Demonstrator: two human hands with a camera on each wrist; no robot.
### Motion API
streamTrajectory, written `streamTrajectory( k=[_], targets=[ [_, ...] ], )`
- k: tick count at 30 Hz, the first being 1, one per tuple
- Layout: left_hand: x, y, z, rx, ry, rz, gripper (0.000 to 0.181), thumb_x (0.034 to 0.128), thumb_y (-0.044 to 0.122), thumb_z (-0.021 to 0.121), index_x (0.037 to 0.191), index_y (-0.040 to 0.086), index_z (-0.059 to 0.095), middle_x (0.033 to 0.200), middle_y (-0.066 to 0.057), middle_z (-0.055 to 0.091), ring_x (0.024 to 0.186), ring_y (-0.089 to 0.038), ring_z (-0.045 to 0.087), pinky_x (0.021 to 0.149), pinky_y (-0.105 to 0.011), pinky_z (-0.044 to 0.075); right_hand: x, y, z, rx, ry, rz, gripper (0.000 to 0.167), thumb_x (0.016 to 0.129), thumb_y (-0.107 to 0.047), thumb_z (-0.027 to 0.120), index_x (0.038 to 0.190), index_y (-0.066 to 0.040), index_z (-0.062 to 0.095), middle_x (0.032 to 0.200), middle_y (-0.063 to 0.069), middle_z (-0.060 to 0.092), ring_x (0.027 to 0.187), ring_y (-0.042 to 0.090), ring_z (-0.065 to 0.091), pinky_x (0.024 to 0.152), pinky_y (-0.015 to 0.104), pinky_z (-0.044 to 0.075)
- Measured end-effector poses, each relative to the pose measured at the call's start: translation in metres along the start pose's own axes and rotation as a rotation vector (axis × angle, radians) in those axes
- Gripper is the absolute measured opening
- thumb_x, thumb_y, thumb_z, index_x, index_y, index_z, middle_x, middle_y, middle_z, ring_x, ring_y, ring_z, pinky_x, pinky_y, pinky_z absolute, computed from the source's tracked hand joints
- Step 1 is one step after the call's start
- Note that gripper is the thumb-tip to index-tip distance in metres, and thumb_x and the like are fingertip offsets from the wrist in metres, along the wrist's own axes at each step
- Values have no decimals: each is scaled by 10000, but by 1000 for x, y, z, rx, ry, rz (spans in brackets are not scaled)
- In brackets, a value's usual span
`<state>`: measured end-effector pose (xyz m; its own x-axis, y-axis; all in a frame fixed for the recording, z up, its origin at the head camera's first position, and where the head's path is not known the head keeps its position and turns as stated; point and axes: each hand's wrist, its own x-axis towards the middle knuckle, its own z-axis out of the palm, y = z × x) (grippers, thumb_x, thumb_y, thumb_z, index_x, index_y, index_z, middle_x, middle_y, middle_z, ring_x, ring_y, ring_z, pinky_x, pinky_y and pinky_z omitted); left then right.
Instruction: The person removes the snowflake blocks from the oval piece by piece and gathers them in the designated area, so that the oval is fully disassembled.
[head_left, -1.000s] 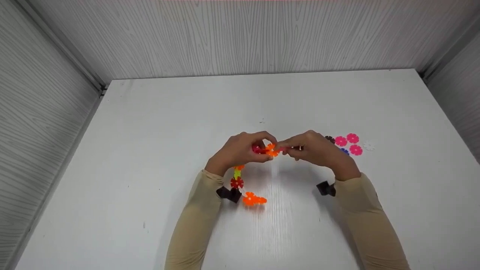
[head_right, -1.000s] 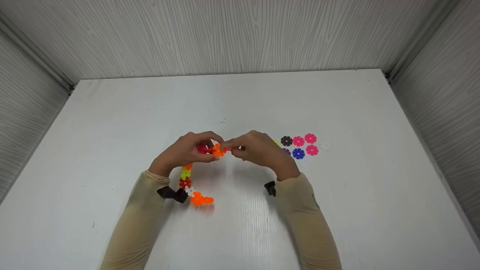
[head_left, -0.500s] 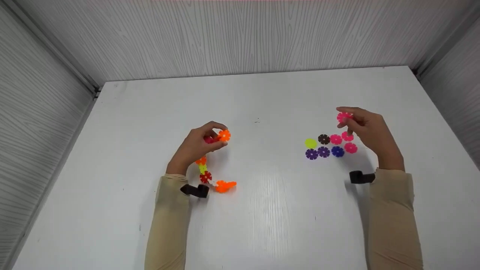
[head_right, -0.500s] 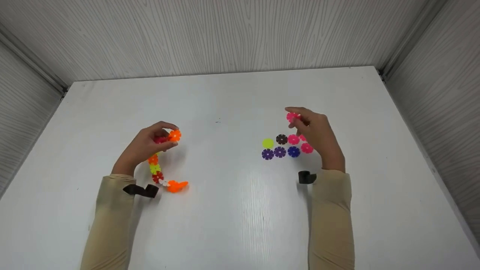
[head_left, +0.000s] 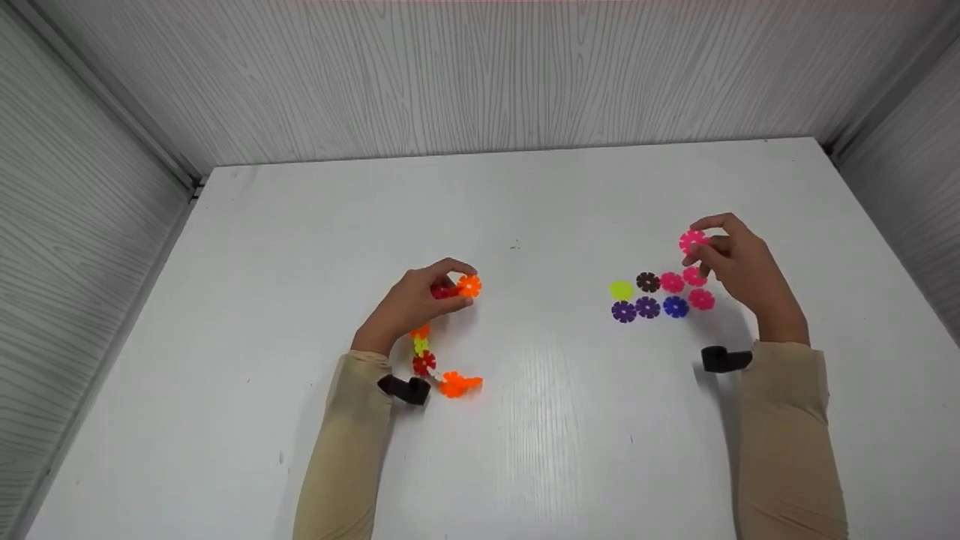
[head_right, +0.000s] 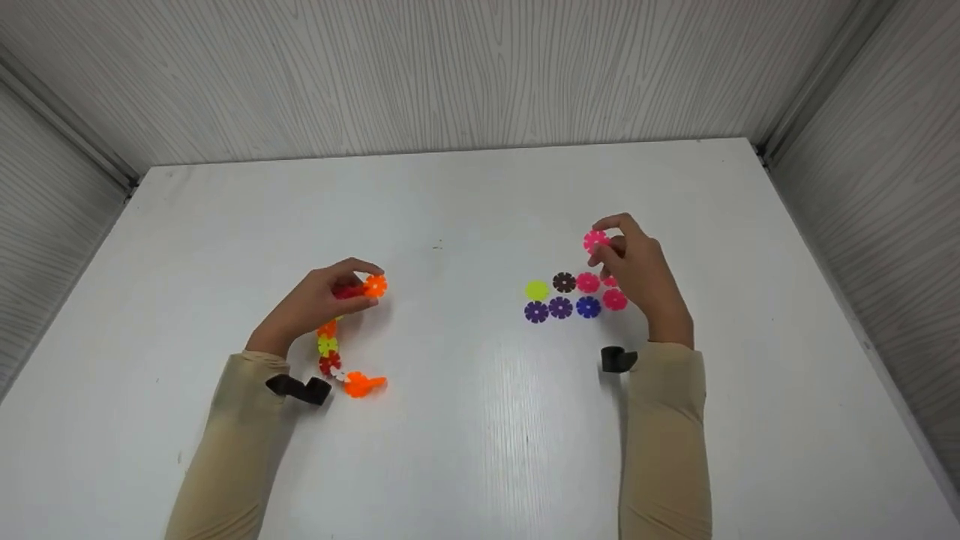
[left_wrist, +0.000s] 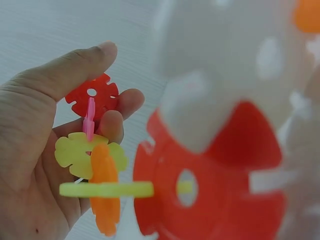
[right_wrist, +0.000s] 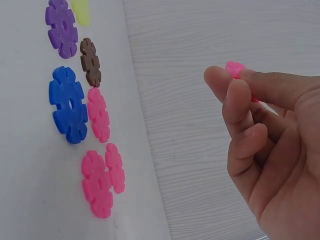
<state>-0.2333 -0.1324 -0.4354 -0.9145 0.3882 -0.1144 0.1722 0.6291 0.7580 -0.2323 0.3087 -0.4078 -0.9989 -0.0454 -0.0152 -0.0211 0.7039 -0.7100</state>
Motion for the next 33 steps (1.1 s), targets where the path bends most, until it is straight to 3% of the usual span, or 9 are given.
streamTrajectory(
  k=[5, 13, 21, 33],
  targets=[
    [1, 2, 4, 0, -30, 16, 389, 904, 285, 677, 1273, 336, 563, 1004, -41, 620, 938, -208, 546, 793, -310, 482, 1, 2, 4, -6, -44, -24, 342, 1024, -243, 450, 1355, -164, 422, 1039, 174, 661, 812, 256, 584, 679, 224, 476],
    [1, 2, 6, -15, -40, 34, 383, 923, 252, 647, 1288, 329, 562, 1020, -43, 636, 956, -203, 563, 814, -316, 498, 3, 4, 10, -16, -86, -67, 376, 1024, -192, 444, 1399, -185, 425, 1050, 172, 654, 835, 255, 580, 691, 204, 467],
    [3, 0, 7, -7, -38, 34, 398, 926, 257, 646, 1307, 317, 550, 1041, -51, 640, 957, -207, 566, 838, -330, 506, 10, 4, 22, -12, -170, 38, 371, 1025, -252, 450, 1352, -98, 367, 1066, 169, 659, 846, 232, 582, 719, 294, 479],
    [3, -1, 8, -11, -35, 26, 383, 929, 262, 641, 1297, 324, 555, 1023, -46, 635, 938, -208, 558, 804, -309, 495, 17, 13, 29, 22, -148, 116, 402, 1021, -220, 444, 1395, -96, 366, 1087, 181, 628, 822, 172, 578, 680, 248, 464]
  ],
)
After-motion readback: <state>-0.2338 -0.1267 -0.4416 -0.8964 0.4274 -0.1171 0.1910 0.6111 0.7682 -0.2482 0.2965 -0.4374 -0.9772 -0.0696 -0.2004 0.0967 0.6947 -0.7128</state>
